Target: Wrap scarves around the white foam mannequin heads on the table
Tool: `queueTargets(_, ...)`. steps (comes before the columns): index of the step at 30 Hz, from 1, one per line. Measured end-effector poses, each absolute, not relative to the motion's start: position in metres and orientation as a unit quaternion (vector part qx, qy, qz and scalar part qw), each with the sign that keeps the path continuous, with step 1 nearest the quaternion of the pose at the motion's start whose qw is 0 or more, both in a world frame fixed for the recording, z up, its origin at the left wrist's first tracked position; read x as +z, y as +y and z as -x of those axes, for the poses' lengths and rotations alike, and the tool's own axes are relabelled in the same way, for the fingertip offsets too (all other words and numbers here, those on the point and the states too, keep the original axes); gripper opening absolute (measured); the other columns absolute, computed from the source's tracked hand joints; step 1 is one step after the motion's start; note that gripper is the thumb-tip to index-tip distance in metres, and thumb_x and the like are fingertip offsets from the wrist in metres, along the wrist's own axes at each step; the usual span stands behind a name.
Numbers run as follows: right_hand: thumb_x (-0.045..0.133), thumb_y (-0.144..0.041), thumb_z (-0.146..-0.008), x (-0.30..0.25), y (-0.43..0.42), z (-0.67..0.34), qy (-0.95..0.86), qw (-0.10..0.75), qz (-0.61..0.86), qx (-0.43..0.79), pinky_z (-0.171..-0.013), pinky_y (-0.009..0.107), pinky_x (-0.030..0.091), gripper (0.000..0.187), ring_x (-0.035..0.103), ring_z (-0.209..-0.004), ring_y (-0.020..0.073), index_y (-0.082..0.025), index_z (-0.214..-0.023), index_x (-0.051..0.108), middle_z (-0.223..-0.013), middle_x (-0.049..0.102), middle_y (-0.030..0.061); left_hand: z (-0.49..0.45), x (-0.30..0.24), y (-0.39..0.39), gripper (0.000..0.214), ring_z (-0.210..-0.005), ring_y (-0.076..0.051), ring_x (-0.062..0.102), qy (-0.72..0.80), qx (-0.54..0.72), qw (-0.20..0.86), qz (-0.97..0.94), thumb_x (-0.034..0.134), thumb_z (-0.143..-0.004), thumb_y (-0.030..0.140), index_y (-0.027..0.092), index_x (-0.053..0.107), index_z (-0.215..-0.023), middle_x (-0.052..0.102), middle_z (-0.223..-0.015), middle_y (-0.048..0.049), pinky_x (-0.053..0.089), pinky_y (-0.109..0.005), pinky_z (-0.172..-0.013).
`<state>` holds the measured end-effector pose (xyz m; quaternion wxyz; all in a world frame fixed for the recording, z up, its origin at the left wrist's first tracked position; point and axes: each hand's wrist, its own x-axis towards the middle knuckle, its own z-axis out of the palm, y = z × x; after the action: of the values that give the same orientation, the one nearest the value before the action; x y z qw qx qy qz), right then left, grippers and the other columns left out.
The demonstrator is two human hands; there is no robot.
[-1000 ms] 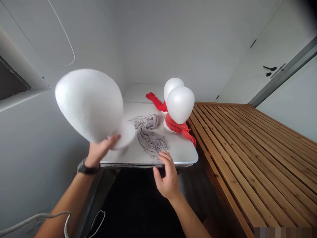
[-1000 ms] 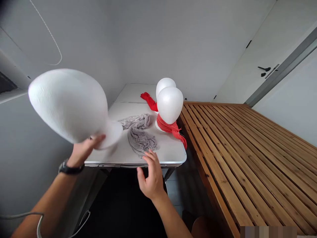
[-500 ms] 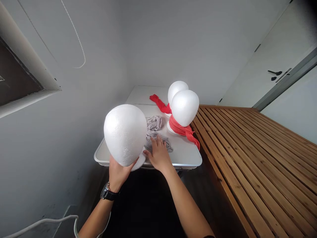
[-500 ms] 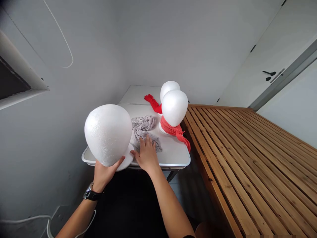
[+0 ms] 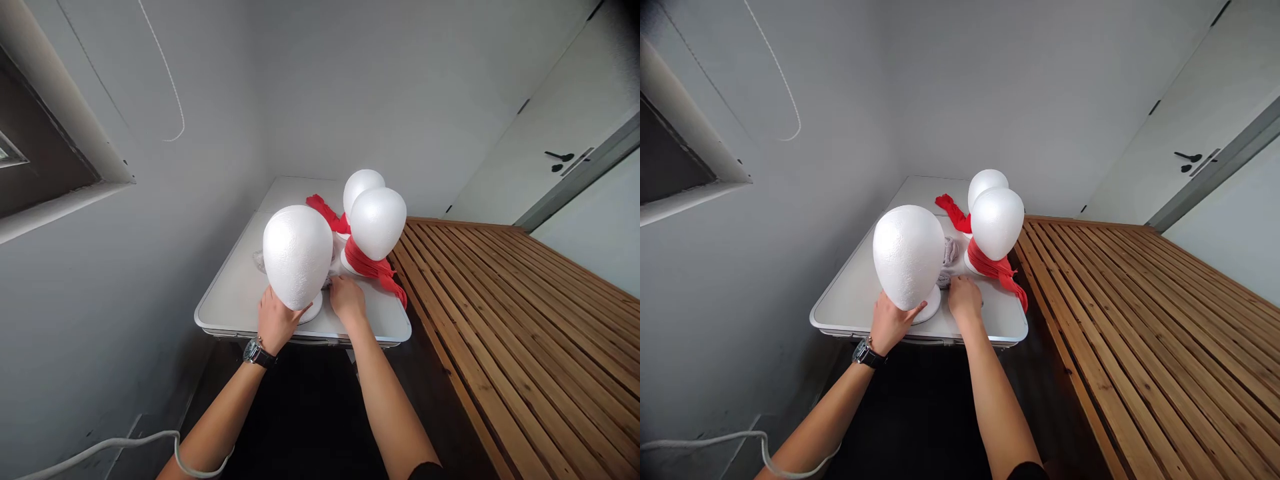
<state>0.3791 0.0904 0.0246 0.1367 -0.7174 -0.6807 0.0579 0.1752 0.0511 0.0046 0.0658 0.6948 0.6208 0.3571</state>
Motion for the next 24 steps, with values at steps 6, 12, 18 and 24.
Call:
queueTargets(6, 0.041, -0.029, -0.109, 0.021, 0.083, -0.383, -0.644, 0.165, 0.746, 0.044, -0.089, 0.034, 0.045, 0.034, 0.064, -0.112, 0.0283, -0.016, -0.126, 0.069, -0.120, 0.071, 0.0148, -0.176, 0.004, 0.046, 0.104, -0.148, -0.047, 0.043, 0.590, 0.317, 0.148, -0.727, 0.078, -0.086, 0.060, 0.019, 0.027, -0.167, 0.040, -0.163, -0.0258, 0.044, -0.062, -0.113)
queueTargets(12, 0.053, -0.027, -0.101, -0.007, 0.059, -0.389, -0.675, 0.275, 0.683, -0.056, -0.101, 0.043, 0.047, 0.037, 0.059, -0.114, 0.0326, -0.013, -0.133, 0.065, -0.126, 0.067, 0.0175, -0.116, 0.024, 0.099, 0.076, -0.154, -0.037, 0.040, 0.557, 0.335, 0.145, -0.746, 0.064, -0.094, 0.041, 0.020, 0.039, -0.163, 0.044, -0.161, -0.0202, 0.035, -0.053, -0.127)
queueTargets(18, 0.055, -0.030, -0.101, -0.014, 0.057, -0.389, -0.675, 0.348, 0.642, -0.108, -0.101, 0.048, 0.049, 0.033, 0.059, -0.118, 0.0337, -0.014, -0.128, 0.066, -0.128, 0.067, 0.0178, -0.089, 0.052, 0.189, 0.062, -0.147, -0.051, 0.041, 0.687, 0.257, 0.193, -0.652, 0.081, -0.072, 0.045, 0.012, 0.069, -0.122, 0.057, -0.146, -0.0288, 0.036, -0.061, -0.120)
queueTargets(24, 0.055, -0.031, -0.103, -0.011, 0.050, -0.391, -0.675, 0.404, 0.606, -0.123, -0.100, 0.048, 0.050, 0.028, 0.062, -0.116, 0.0321, -0.015, -0.123, 0.068, -0.119, 0.070, 0.0159, -0.088, 0.087, 0.238, 0.024, -0.121, -0.042, 0.062, 0.656, 0.322, 0.316, -0.605, 0.079, -0.068, 0.030, 0.020, 0.058, -0.062, 0.070, -0.084, -0.0160, 0.050, -0.046, -0.101)
